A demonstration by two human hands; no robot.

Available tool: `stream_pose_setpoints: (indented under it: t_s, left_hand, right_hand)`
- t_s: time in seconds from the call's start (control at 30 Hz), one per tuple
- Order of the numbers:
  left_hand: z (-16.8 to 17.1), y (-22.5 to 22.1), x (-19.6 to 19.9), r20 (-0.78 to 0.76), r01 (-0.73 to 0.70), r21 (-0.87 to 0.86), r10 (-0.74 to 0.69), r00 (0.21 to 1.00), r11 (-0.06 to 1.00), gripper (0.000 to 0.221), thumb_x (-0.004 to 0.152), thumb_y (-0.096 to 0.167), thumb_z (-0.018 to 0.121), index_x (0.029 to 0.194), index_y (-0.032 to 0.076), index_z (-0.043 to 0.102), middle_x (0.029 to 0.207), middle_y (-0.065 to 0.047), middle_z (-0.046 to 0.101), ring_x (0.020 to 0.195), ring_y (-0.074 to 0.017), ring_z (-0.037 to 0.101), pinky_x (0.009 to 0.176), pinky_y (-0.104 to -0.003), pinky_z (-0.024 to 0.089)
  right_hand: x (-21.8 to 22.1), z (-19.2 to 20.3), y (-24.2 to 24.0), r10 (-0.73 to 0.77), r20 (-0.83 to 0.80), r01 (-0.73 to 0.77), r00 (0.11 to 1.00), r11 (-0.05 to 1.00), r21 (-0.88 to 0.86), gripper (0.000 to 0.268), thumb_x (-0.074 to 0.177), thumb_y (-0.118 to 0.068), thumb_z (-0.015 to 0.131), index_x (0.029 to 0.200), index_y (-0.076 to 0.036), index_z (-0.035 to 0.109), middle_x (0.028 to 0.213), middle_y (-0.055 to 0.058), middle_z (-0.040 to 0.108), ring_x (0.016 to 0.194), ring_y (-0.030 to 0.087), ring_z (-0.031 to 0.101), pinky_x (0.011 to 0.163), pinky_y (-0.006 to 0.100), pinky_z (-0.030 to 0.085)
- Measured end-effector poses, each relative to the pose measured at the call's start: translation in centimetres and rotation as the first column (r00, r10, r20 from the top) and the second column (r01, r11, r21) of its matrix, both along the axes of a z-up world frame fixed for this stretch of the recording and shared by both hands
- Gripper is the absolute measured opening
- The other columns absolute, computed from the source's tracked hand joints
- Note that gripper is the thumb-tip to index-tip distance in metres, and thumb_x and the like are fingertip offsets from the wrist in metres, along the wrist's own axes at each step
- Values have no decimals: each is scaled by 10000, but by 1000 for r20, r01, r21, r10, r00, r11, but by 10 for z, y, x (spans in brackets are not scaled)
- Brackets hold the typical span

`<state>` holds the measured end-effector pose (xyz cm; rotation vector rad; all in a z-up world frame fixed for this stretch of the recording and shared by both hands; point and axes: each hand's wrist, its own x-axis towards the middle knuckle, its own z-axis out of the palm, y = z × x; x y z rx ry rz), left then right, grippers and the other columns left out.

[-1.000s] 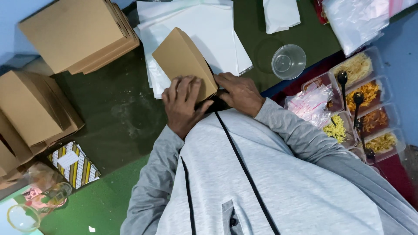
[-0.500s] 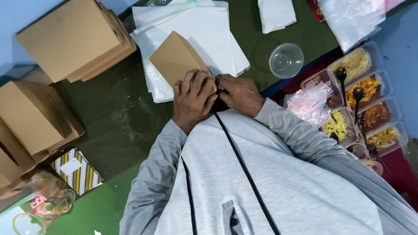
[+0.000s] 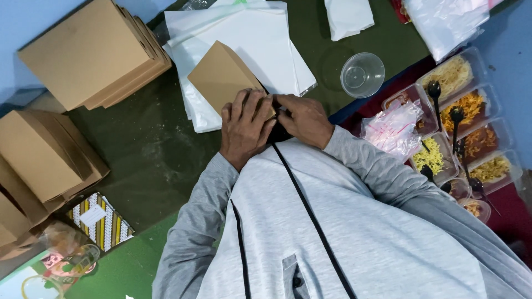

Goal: Assembling a small cardboard box and filling it with a packet of items

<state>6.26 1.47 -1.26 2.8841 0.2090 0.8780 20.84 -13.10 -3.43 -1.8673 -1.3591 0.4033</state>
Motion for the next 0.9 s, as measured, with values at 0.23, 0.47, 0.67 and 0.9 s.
stream_pose_setpoints:
  t_s: [0.23,0.47,0.67,0.9]
  left_hand:
    - [1,1,4,-14,1,31,-1,1000,1000,469,1090,432,423,1427,151,589,1391,-124,575,1305,-353,521,938,-433,383]
    - [-23,2,1,-75,14,76,-9,997,997,475,1074,387,444,1461,146,575,1438,-140,566,1307,-368,509,955,-472,370]
    - [-25,1,1,-88,2,100,7,996,995,477,1054,376,443,1438,132,589,1471,-139,552,1338,-365,499,959,-478,366]
    - [-20,0,3,-63,-31,85,36,997,996,516,1073,455,402,1433,134,586,1424,-118,582,1328,-347,513,930,-455,361]
  right_hand:
    - [0,4,2,-17,63,19,998,999,-42,352,1009,-108,618,1358,-118,658,963,155,745,843,345,731,634,439,599]
    - [2,8,1,-14,-7,14,1000,1000,-19,364,1036,-97,603,1397,-109,648,942,192,744,814,351,722,621,440,586]
    - [4,17,7,-42,-33,43,999,999,20,336,1012,-86,657,1347,-91,676,940,200,756,847,386,734,607,439,588]
    - [20,25,11,-3,-60,7,998,998,63,294,1010,-73,662,1302,-68,705,992,226,760,800,408,729,599,474,591]
